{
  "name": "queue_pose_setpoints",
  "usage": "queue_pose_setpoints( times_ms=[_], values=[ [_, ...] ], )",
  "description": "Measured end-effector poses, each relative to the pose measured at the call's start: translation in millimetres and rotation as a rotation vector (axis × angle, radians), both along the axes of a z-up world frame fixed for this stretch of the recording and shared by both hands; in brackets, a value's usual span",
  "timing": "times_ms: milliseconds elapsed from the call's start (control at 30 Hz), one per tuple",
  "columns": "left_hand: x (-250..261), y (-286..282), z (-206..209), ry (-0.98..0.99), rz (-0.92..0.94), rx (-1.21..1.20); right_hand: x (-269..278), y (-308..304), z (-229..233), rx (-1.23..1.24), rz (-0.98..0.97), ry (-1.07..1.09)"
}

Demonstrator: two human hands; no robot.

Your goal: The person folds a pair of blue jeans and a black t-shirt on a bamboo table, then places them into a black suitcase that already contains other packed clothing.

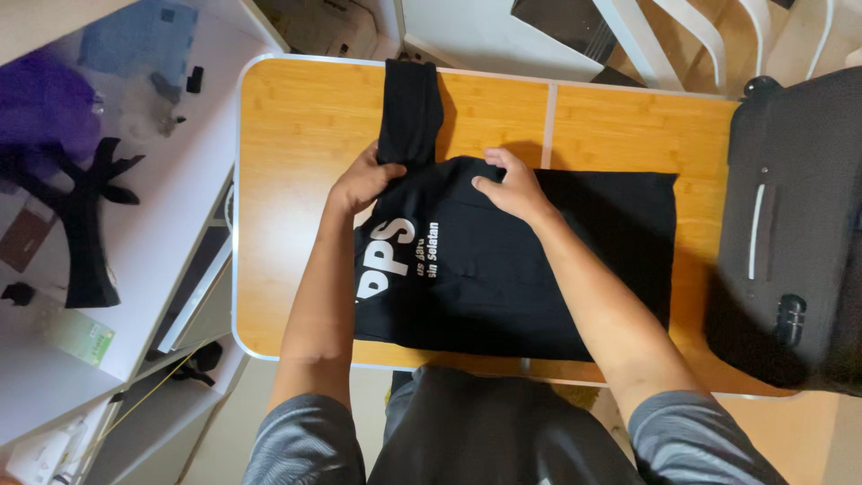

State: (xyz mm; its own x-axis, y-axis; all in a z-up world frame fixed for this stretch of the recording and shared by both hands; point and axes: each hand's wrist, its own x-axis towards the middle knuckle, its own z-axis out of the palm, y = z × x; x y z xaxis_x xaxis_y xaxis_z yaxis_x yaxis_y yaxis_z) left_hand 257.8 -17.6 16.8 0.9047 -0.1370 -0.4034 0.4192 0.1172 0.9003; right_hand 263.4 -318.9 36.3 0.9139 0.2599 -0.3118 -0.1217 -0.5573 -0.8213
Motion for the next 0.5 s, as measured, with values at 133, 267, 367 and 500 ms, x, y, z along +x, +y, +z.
queue_pose_setpoints(
  times_ms=[133,267,367,500],
  values=[
    [-4.4,32.9,-7.1,0.048,-0.018,0.119,16.7,27.4,-14.4,-0.365,0.139,0.052],
    [1.6,72.5,-20.7,0.158,0.056,-0.024,15.0,-12.8,-31.9,-0.685,0.187,-0.31],
    [11.1,85.5,-27.0,0.082,0.164,-0.334,18.3,-63.1,-32.0,-0.722,0.077,-0.13],
    [35.0,91.6,-35.1,0.086,0.33,-0.407,16.6,-146.8,-44.6,-0.875,0.08,-0.057]
  ],
)
